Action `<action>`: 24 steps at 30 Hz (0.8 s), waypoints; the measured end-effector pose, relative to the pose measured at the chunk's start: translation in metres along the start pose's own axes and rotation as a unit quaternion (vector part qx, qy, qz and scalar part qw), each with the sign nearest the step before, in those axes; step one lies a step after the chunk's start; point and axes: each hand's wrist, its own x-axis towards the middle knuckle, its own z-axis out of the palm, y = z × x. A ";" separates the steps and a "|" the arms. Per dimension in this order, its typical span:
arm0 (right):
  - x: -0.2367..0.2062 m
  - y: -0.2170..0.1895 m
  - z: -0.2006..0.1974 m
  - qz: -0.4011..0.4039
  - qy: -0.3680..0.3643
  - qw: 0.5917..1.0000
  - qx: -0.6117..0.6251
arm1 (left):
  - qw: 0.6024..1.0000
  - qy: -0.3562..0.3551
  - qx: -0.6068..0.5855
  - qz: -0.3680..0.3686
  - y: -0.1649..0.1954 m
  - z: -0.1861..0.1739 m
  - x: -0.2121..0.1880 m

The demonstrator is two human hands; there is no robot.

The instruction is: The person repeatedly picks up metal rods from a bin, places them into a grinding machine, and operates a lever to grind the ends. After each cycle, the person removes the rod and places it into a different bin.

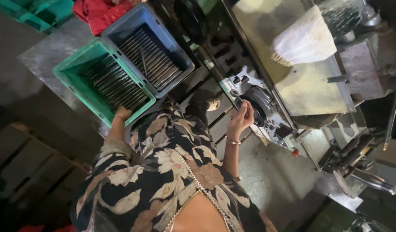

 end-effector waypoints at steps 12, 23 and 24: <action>-0.019 0.015 0.002 0.003 -0.032 0.999 0.011 | 0.998 0.015 0.044 0.046 0.014 0.003 0.004; -0.029 0.021 -0.008 0.020 0.008 1.000 0.021 | 0.997 0.006 0.078 -0.001 0.039 0.012 0.022; -0.031 0.020 -0.010 0.017 0.010 1.000 0.015 | 0.996 0.010 0.083 0.002 0.039 0.013 0.022</action>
